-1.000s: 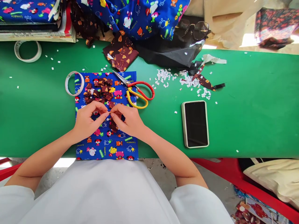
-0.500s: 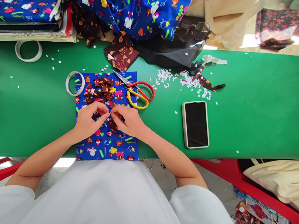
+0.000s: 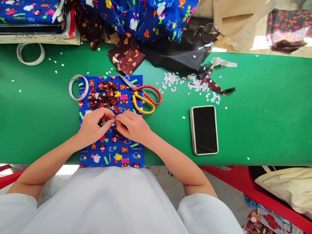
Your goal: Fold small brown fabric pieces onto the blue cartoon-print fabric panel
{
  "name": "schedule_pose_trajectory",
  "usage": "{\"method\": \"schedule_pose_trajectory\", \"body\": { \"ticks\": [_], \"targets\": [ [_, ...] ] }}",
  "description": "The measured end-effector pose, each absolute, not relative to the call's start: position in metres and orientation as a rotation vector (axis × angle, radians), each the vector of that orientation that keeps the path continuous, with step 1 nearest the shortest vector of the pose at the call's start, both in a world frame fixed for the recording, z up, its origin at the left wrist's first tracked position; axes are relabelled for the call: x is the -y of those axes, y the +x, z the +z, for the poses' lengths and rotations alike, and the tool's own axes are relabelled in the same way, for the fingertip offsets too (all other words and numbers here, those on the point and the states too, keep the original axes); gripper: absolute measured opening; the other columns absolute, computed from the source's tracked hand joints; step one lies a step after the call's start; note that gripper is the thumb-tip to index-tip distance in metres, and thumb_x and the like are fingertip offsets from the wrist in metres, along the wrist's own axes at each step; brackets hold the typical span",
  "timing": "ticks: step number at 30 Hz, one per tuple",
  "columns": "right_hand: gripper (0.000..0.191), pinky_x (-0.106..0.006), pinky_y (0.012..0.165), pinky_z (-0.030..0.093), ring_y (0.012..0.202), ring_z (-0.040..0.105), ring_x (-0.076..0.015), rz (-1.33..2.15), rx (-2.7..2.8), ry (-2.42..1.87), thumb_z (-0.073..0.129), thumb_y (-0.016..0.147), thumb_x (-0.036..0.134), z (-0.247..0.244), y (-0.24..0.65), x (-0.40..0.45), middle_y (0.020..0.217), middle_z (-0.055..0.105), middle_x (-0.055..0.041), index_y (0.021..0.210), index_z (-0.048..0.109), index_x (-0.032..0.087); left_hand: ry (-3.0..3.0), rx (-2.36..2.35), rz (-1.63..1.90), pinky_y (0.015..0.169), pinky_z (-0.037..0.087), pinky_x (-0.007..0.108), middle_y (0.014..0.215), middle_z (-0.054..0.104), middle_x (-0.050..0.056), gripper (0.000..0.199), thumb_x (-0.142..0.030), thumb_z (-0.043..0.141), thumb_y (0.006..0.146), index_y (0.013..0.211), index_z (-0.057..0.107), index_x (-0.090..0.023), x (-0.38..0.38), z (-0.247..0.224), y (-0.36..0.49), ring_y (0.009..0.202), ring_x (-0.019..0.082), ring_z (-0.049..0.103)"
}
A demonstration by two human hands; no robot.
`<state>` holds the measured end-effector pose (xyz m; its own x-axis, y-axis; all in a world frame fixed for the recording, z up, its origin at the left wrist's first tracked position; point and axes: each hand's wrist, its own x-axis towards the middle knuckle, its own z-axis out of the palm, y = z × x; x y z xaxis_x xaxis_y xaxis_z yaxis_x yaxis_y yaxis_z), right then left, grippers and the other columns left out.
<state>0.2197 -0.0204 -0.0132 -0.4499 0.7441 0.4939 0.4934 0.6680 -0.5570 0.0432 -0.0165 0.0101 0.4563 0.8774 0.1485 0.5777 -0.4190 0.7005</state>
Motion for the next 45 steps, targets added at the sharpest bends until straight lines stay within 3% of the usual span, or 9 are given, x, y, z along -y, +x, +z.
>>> {"method": "schedule_pose_trajectory", "body": {
  "ticks": [8, 19, 27, 38, 45],
  "targets": [
    [0.017, -0.022, 0.057, 0.043, 0.056, 0.046, -0.0103, 0.247, 2.194, -0.878, 0.047, 0.081, 0.007, -0.0174, 0.2227, 0.0179, 0.061, 0.055, 0.0013, 0.073, 0.05, 0.021, 2.3, -1.036, 0.629, 0.067, 0.044, 0.022, 0.078, 0.06, 0.003, 0.014, -0.015, 0.043, 0.09, 0.087, 0.057, -0.014, 0.0164, 0.0104, 0.0439, 0.071, 0.012, 0.055],
    [0.018, -0.024, 0.053, 0.038, 0.056, 0.043, -0.0112, 0.008, 2.348, -0.786, 0.051, 0.085, 0.016, -0.0146, 0.223, 0.0184, 0.057, 0.051, 0.0012, 0.067, 0.049, 0.02, 2.221, -1.053, 0.66, 0.054, 0.035, 0.019, 0.058, 0.047, -0.004, 0.012, -0.01, 0.051, 0.079, 0.07, 0.056, -0.015, 0.0161, 0.0096, 0.0453, 0.054, 0.008, 0.044],
    [0.017, -0.025, 0.052, 0.034, 0.054, 0.039, -0.0104, -0.224, 2.378, -0.689, 0.057, 0.084, 0.016, -0.0122, 0.2253, 0.0178, 0.053, 0.044, 0.0043, 0.07, 0.05, 0.021, 1.935, -1.073, 0.55, 0.051, 0.034, 0.018, 0.059, 0.052, -0.005, 0.013, -0.01, 0.05, 0.077, 0.067, 0.056, -0.015, 0.0147, 0.0161, 0.0468, 0.052, 0.006, 0.043],
    [0.016, -0.026, 0.055, 0.037, 0.059, 0.044, -0.0118, -0.142, 2.42, -0.812, 0.049, 0.085, 0.015, -0.0145, 0.2277, 0.0157, 0.057, 0.05, 0.0024, 0.07, 0.05, 0.02, 1.996, -1.089, 0.509, 0.054, 0.036, 0.019, 0.062, 0.051, -0.003, 0.014, -0.016, 0.047, 0.083, 0.071, 0.054, -0.016, 0.0147, 0.0132, 0.0464, 0.055, 0.008, 0.045],
    [0.023, -0.026, 0.049, 0.033, 0.051, 0.039, -0.0112, -0.123, 2.335, -0.809, 0.049, 0.085, 0.015, -0.0132, 0.2225, 0.0213, 0.051, 0.043, 0.0031, 0.063, 0.044, 0.021, 2.03, -1.045, 0.523, 0.054, 0.036, 0.019, 0.059, 0.051, -0.004, 0.012, -0.013, 0.048, 0.078, 0.069, 0.055, -0.016, 0.0154, 0.0093, 0.047, 0.055, 0.008, 0.045]
  ]
}}
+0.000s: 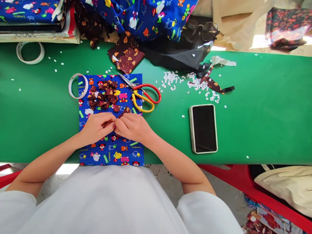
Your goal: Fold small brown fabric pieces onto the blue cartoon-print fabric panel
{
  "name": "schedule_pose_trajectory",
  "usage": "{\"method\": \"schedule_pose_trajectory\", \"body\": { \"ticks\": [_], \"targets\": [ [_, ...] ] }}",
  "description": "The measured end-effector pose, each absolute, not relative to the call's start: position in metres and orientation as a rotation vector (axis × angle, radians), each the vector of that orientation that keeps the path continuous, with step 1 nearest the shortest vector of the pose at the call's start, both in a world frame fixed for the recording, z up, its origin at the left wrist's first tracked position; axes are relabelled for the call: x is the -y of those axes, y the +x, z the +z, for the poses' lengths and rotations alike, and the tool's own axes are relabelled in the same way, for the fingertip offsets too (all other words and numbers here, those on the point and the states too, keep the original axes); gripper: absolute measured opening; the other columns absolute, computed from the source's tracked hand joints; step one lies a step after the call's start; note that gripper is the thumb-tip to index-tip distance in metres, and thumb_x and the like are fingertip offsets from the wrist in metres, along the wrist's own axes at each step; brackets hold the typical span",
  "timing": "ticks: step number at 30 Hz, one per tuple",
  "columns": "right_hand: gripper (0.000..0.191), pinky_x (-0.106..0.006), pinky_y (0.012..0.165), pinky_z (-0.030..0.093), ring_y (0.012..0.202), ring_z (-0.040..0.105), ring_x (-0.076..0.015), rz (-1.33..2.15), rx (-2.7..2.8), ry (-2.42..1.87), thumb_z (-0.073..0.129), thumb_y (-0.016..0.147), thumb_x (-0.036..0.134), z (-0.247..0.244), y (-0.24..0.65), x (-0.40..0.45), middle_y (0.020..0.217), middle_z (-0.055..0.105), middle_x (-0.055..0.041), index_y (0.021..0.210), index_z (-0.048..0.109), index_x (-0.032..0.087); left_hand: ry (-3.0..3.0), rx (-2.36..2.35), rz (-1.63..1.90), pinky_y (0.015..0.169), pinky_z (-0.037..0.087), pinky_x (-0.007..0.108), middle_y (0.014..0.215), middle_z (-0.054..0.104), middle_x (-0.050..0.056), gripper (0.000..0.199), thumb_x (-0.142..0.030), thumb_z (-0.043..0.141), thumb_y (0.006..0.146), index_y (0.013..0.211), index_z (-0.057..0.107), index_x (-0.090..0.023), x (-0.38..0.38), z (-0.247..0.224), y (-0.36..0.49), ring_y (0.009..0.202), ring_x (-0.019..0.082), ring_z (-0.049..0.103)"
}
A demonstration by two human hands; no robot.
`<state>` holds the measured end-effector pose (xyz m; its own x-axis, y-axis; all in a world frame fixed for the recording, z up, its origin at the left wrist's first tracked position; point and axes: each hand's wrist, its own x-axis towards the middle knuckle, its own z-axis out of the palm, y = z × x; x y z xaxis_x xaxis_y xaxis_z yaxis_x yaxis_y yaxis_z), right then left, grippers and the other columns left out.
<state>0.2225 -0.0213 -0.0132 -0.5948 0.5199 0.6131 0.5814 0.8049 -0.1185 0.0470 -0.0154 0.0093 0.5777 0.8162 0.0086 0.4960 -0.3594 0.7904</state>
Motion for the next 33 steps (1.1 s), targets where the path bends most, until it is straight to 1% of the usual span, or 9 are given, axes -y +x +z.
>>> {"method": "schedule_pose_trajectory", "body": {
  "ticks": [4, 8, 12, 15, 18, 22, 27, 33],
  "targets": [
    [0.027, -0.026, 0.046, 0.03, 0.047, 0.037, -0.0102, -0.117, 2.299, -0.858, 0.049, 0.085, 0.015, -0.0121, 0.2211, 0.0241, 0.047, 0.039, 0.0043, 0.06, 0.042, 0.021, 2.031, -1.047, 0.534, 0.054, 0.036, 0.02, 0.059, 0.05, -0.004, 0.012, -0.013, 0.048, 0.079, 0.069, 0.055, -0.016, 0.0162, 0.0087, 0.0474, 0.054, 0.008, 0.044],
    [0.022, -0.024, 0.046, 0.034, 0.046, 0.04, -0.0093, -0.088, 2.29, -0.901, 0.048, 0.083, 0.011, -0.0118, 0.222, 0.023, 0.046, 0.044, 0.0043, 0.063, 0.048, 0.021, 2.006, -1.061, 0.539, 0.055, 0.036, 0.02, 0.063, 0.052, -0.003, 0.013, -0.014, 0.047, 0.083, 0.072, 0.055, -0.016, 0.0163, 0.0113, 0.0473, 0.056, 0.008, 0.045],
    [0.015, -0.021, 0.052, 0.041, 0.051, 0.049, -0.0088, 0.225, 2.185, -0.971, 0.047, 0.084, 0.01, -0.0101, 0.2219, 0.0212, 0.057, 0.057, 0.0019, 0.074, 0.054, 0.019, 1.96, -1.1, 0.561, 0.056, 0.036, 0.02, 0.065, 0.052, -0.003, 0.014, -0.015, 0.045, 0.086, 0.074, 0.053, -0.015, 0.0152, 0.0135, 0.0462, 0.057, 0.008, 0.045],
    [0.012, -0.02, 0.054, 0.043, 0.053, 0.051, -0.0081, 0.467, 2.102, -1.006, 0.047, 0.085, 0.013, -0.0081, 0.2212, 0.021, 0.065, 0.062, 0.0004, 0.078, 0.054, 0.019, 1.931, -1.111, 0.577, 0.056, 0.036, 0.02, 0.065, 0.051, -0.003, 0.014, -0.015, 0.045, 0.087, 0.074, 0.052, -0.015, 0.0141, 0.0144, 0.0454, 0.057, 0.008, 0.045],
    [0.011, -0.02, 0.052, 0.042, 0.05, 0.05, -0.0078, 0.599, 2.049, -1.024, 0.047, 0.084, 0.015, -0.0074, 0.2209, 0.0213, 0.061, 0.06, 0.0021, 0.076, 0.054, 0.019, 1.921, -1.119, 0.565, 0.056, 0.036, 0.02, 0.065, 0.052, -0.003, 0.014, -0.016, 0.045, 0.087, 0.075, 0.052, -0.016, 0.0134, 0.015, 0.0451, 0.057, 0.008, 0.045],
    [0.011, -0.019, 0.05, 0.041, 0.048, 0.049, -0.0076, 0.687, 2.008, -1.039, 0.049, 0.082, 0.015, -0.0076, 0.2213, 0.0216, 0.056, 0.057, 0.0032, 0.073, 0.054, 0.018, 1.926, -1.103, 0.553, 0.057, 0.036, 0.02, 0.064, 0.05, -0.003, 0.014, -0.017, 0.046, 0.088, 0.075, 0.051, -0.016, 0.014, 0.0146, 0.0453, 0.057, 0.008, 0.045],
    [0.012, -0.019, 0.05, 0.04, 0.048, 0.049, -0.0074, 0.778, 1.987, -1.08, 0.049, 0.08, 0.015, -0.0056, 0.2223, 0.0211, 0.055, 0.057, 0.0035, 0.069, 0.055, 0.018, 1.917, -1.117, 0.67, 0.052, 0.037, 0.019, 0.066, 0.047, -0.004, 0.006, -0.02, 0.048, 0.086, 0.081, 0.045, -0.018, 0.0171, 0.0125, 0.0444, 0.055, 0.007, 0.044],
    [0.013, -0.018, 0.048, 0.039, 0.046, 0.047, -0.0064, 0.818, 1.965, -1.076, 0.048, 0.078, 0.015, -0.0035, 0.2222, 0.0208, 0.053, 0.056, 0.0037, 0.067, 0.054, 0.017, 2.204, -0.978, 0.666, 0.062, 0.041, 0.023, 0.07, 0.05, 0.0, 0.01, -0.017, 0.043, 0.089, 0.081, 0.048, -0.017, 0.0168, 0.0107, 0.0432, 0.064, 0.011, 0.047]
  ]
}}
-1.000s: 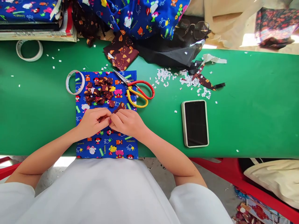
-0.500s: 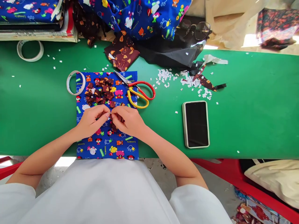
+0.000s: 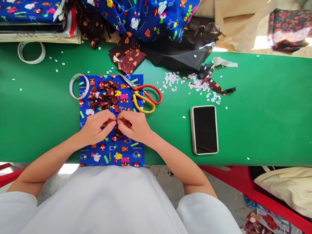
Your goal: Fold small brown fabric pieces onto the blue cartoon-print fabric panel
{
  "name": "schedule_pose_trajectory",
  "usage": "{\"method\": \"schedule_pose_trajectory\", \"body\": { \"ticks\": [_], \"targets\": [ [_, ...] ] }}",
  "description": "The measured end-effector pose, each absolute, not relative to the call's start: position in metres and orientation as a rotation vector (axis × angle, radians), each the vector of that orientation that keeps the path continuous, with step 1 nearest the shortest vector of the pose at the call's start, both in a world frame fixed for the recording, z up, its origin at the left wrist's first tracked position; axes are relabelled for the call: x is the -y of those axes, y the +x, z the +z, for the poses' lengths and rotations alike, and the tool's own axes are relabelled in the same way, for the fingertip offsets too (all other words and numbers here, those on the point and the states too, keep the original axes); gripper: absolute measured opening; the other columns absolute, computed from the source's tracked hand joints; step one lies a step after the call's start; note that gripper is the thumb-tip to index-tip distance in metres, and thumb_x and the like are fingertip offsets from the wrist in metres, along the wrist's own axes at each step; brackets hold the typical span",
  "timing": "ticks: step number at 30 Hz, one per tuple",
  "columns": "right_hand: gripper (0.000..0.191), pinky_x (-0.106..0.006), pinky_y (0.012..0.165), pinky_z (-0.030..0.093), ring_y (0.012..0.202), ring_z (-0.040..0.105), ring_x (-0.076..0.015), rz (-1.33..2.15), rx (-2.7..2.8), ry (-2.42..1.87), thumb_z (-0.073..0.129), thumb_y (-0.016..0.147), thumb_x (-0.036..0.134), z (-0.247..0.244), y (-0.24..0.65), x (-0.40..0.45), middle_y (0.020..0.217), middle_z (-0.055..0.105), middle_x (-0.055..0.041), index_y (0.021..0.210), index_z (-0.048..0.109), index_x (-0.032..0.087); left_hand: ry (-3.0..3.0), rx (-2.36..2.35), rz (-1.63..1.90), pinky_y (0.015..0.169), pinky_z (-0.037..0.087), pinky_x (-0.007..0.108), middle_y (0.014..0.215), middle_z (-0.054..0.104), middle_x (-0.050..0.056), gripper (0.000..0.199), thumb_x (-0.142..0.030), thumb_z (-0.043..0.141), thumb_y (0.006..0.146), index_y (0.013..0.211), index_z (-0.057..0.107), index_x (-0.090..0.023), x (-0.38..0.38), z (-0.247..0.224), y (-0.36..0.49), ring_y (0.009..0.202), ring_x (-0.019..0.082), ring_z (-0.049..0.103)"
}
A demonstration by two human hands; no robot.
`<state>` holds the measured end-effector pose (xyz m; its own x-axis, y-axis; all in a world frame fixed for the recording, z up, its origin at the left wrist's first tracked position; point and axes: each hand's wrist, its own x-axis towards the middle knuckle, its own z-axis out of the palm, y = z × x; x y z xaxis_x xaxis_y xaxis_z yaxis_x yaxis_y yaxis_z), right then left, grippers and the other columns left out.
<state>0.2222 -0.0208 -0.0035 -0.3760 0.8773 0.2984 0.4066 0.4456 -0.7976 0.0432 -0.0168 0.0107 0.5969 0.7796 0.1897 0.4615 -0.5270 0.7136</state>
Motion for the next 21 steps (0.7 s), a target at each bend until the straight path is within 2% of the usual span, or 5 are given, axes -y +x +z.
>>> {"method": "schedule_pose_trajectory", "body": {
  "ticks": [9, 21],
  "targets": [
    [0.015, -0.017, 0.045, 0.037, 0.044, 0.042, -0.0051, 0.845, 1.95, -1.051, 0.048, 0.077, 0.014, -0.0011, 0.2223, 0.0219, 0.051, 0.053, 0.0043, 0.064, 0.054, 0.017, 2.21, -0.961, 0.557, 0.07, 0.044, 0.025, 0.079, 0.055, 0.004, 0.017, -0.018, 0.036, 0.093, 0.085, 0.051, -0.016, 0.0159, 0.0104, 0.0442, 0.075, 0.014, 0.052],
    [0.014, -0.015, 0.042, 0.035, 0.041, 0.04, -0.0036, 0.846, 1.941, -1.011, 0.049, 0.074, 0.012, -0.0015, 0.2217, 0.0234, 0.048, 0.051, 0.0057, 0.061, 0.052, 0.017, 2.189, -0.919, 0.561, 0.066, 0.041, 0.023, 0.075, 0.054, 0.003, 0.019, -0.016, 0.035, 0.093, 0.082, 0.05, -0.016, 0.0166, 0.0098, 0.0446, 0.069, 0.012, 0.048]
  ]
}}
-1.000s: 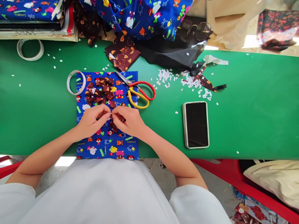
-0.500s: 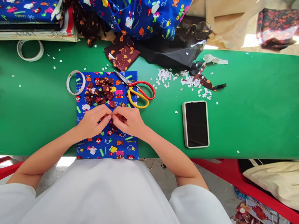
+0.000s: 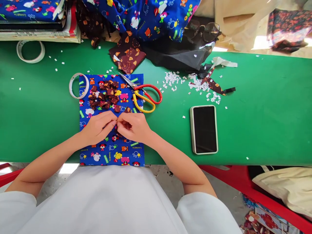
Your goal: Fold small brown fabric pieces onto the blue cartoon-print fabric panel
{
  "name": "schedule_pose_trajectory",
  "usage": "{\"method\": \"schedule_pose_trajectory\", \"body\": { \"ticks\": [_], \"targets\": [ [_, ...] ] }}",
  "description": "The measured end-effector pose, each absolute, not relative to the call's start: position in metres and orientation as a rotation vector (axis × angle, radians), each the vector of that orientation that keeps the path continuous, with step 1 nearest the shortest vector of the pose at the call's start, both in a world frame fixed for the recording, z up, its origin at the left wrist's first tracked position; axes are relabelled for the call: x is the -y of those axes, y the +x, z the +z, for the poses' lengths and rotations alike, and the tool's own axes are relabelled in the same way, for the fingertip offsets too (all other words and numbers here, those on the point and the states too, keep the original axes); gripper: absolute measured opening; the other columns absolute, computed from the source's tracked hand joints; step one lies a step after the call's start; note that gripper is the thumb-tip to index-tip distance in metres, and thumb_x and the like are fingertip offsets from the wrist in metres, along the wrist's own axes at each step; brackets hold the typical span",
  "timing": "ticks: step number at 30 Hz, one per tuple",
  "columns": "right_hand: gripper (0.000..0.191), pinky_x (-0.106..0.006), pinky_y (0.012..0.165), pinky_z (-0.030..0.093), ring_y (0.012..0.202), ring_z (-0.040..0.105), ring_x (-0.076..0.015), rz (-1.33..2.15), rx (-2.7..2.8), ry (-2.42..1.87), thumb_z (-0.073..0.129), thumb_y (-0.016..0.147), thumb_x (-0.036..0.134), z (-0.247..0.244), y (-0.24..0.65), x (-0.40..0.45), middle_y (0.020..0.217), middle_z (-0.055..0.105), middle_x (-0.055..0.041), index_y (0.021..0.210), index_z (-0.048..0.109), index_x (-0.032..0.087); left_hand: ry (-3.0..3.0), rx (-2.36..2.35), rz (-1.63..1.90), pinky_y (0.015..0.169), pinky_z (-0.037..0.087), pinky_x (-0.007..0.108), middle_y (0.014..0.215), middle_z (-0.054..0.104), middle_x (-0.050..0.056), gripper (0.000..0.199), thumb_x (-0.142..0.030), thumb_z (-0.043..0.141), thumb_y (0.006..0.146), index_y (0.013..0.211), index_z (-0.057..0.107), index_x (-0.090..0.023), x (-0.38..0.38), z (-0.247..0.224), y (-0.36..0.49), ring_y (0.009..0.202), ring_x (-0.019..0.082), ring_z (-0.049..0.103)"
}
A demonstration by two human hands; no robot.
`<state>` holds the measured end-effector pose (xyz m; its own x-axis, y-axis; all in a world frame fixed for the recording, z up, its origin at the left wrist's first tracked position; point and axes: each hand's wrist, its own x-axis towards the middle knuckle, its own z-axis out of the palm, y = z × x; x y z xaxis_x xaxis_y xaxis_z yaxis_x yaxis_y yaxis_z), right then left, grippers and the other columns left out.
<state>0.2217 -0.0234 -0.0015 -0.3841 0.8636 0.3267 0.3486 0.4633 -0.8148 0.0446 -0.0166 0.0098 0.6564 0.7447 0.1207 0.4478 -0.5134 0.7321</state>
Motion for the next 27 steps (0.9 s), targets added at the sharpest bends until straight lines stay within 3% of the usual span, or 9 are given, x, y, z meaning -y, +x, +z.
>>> {"method": "schedule_pose_trajectory", "body": {
  "ticks": [11, 27],
  "targets": [
    [0.014, -0.014, 0.042, 0.035, 0.041, 0.04, -0.0037, 0.894, 1.925, -1.034, 0.049, 0.073, 0.012, 0.0001, 0.2225, 0.0216, 0.046, 0.049, 0.0061, 0.06, 0.051, 0.017, 2.134, -0.968, 0.628, 0.06, 0.038, 0.021, 0.067, 0.053, -0.001, 0.015, -0.014, 0.044, 0.089, 0.077, 0.053, -0.016, 0.0155, 0.0093, 0.0454, 0.063, 0.01, 0.048],
    [0.014, -0.015, 0.045, 0.035, 0.044, 0.039, -0.0043, 0.776, 1.982, -0.937, 0.049, 0.074, 0.009, -0.0018, 0.2216, 0.0217, 0.05, 0.049, 0.0052, 0.063, 0.052, 0.017, 2.02, -0.962, 0.568, 0.061, 0.038, 0.021, 0.067, 0.052, -0.002, 0.018, -0.017, 0.042, 0.091, 0.076, 0.052, -0.016, 0.014, 0.0122, 0.0455, 0.063, 0.009, 0.048]
  ]
}}
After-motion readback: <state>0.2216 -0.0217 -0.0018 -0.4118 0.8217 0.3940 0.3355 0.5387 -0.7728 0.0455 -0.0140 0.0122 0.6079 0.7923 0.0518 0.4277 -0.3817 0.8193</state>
